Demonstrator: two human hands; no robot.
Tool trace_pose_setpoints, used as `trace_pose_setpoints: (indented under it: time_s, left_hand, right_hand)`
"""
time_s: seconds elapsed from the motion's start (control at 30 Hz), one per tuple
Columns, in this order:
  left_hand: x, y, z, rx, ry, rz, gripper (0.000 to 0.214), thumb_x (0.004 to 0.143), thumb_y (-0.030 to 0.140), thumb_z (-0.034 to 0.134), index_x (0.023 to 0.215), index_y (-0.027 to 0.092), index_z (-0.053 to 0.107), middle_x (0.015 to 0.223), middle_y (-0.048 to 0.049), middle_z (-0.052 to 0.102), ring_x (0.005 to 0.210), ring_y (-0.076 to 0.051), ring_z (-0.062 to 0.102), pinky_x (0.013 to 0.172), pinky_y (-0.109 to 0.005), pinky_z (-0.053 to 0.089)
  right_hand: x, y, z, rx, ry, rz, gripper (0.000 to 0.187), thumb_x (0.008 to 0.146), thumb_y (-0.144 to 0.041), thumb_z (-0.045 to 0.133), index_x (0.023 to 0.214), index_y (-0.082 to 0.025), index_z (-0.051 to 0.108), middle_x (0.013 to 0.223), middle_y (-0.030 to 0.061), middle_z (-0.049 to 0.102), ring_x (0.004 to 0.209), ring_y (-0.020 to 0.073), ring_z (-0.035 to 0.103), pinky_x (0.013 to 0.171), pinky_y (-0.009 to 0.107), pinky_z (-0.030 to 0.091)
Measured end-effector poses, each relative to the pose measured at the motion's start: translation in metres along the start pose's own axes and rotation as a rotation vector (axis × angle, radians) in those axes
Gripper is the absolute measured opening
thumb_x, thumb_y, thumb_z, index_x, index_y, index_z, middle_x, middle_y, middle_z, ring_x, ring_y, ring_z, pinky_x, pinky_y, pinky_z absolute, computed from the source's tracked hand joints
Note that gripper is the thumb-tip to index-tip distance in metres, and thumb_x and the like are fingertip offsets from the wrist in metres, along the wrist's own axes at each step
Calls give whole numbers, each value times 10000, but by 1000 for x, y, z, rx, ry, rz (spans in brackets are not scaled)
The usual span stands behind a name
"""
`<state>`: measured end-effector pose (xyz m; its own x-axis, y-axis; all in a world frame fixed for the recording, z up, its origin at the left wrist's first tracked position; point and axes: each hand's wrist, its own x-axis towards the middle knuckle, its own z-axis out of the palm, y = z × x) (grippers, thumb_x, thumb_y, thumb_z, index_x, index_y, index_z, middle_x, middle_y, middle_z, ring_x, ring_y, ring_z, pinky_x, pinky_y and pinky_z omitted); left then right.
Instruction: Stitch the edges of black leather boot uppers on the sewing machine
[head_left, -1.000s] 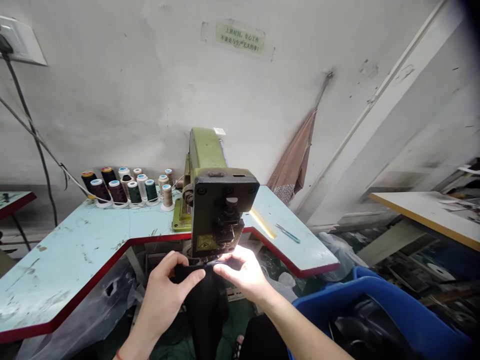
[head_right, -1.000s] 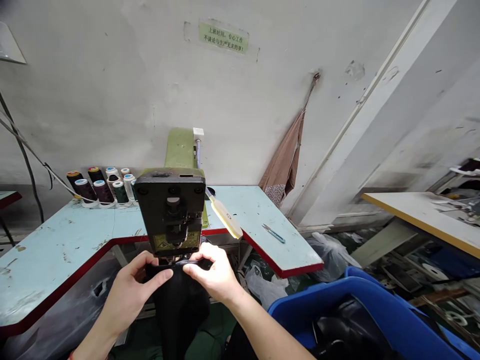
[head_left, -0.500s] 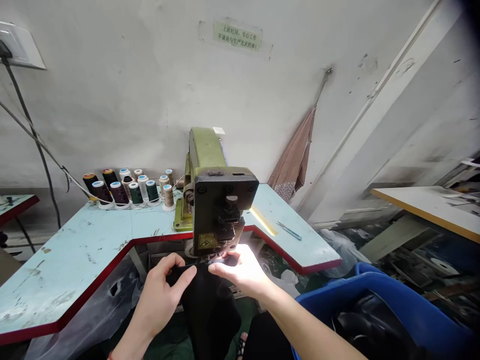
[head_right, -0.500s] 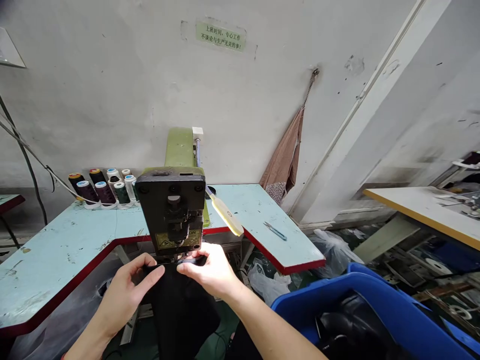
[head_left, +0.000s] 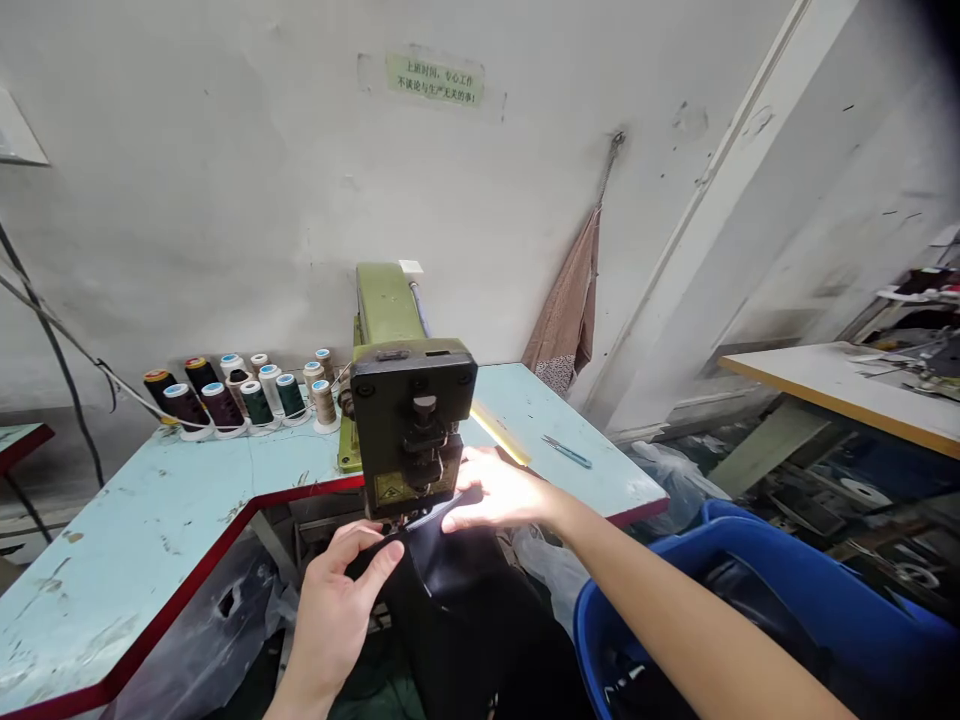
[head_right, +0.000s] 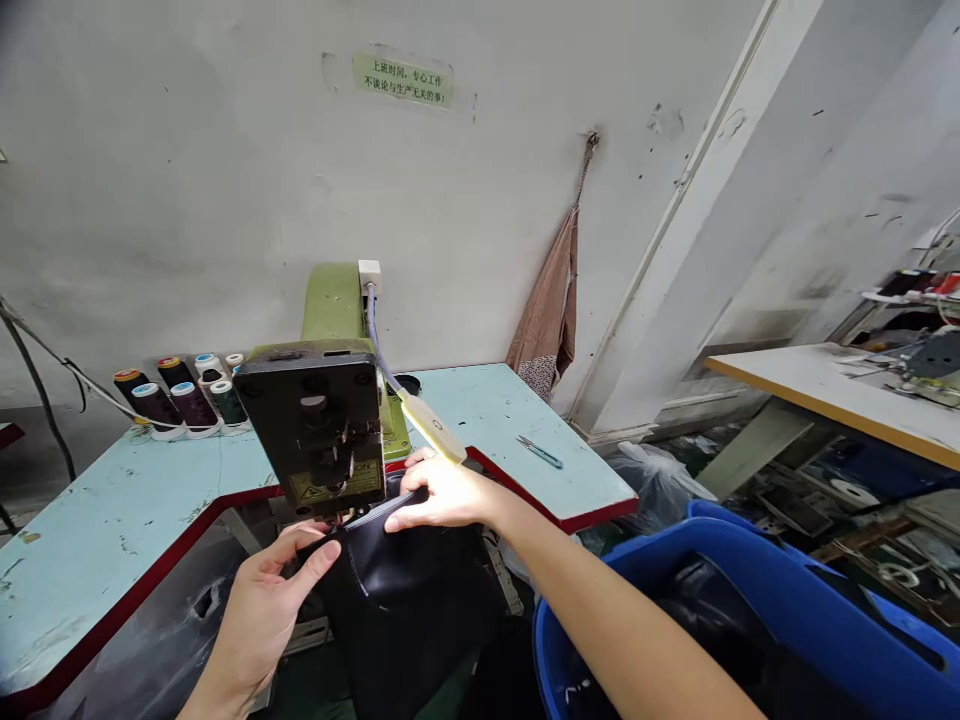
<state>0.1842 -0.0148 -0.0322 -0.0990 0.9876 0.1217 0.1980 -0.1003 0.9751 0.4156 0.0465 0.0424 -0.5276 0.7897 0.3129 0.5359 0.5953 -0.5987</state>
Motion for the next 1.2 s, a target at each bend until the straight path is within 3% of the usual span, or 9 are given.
trace_pose_setpoints:
  time_s: [0.1,0.23,0.43,0.53,0.73,0.83,0.93,1.1,1.2]
  left_hand:
    - [1,-5,0,-7,-6,19,314,704,516,727,704,210,658,1003,-68,626,1073,-285,546,954,-375,414]
    - [2,-12,0,-34,23,65,298,698,499,738,694,216,643,952,-55,614,1125,-290,516,1020,-393,354]
    - [-1,-19,-5,-48,21,-36,334,702,538,727,741,217,646,1160,-87,590,1249,-324,447,1065,-458,286]
    - [1,-20,-9,-62,15,-30,325,707,524,733,727,212,642,1158,-84,594,1254,-322,450,1061,-442,293]
    - [6,-22,-26,-199,41,-7,313,666,499,780,694,212,659,1080,-77,648,1212,-324,500,1043,-430,356]
    - [6,-25,-39,-266,78,-59,314,640,499,803,719,220,683,1101,-66,661,1188,-314,528,1047,-431,380]
    - [5,-31,-51,-301,109,-114,339,618,513,815,739,221,692,1127,-56,670,1175,-300,547,1002,-384,442]
    - [9,-48,-69,-375,113,-165,346,636,502,809,757,205,680,1181,-70,676,1216,-295,542,892,-294,512]
    - [16,-51,-81,-301,77,-108,361,704,539,739,768,193,658,1195,-110,668,1231,-327,532,926,-358,500]
  right_hand:
    - [-4,14,-4,-38,-131,-15,169,714,-353,789,670,-206,719,819,22,656,863,209,607,765,309,501]
    - [-7,14,-4,-29,-55,47,171,728,-351,776,703,-194,711,779,-4,631,805,179,593,720,276,486]
    - [-1,6,-7,-96,-46,36,291,702,-397,791,592,-183,628,683,-18,599,804,188,572,760,310,466]
    - [-4,11,-10,-88,-73,-32,281,704,-347,796,594,-184,596,787,1,672,1000,231,572,908,382,436]
    - [-11,29,-12,64,-212,-166,32,830,-211,663,858,-227,662,1097,20,701,1382,230,345,1099,434,313]
    - [-8,26,-7,49,-229,-146,66,827,-262,668,887,-232,669,1159,34,661,1282,237,478,1077,445,353]
    - [-3,12,-2,103,-205,-132,60,809,-280,682,822,-221,676,975,10,695,1043,202,621,977,395,454]
    - [0,-11,17,250,-89,2,118,758,-302,735,790,-195,697,802,-2,691,769,161,649,690,264,532]
    - [-1,-21,31,281,-34,93,111,734,-253,753,794,-184,691,772,1,682,712,157,647,621,247,521]
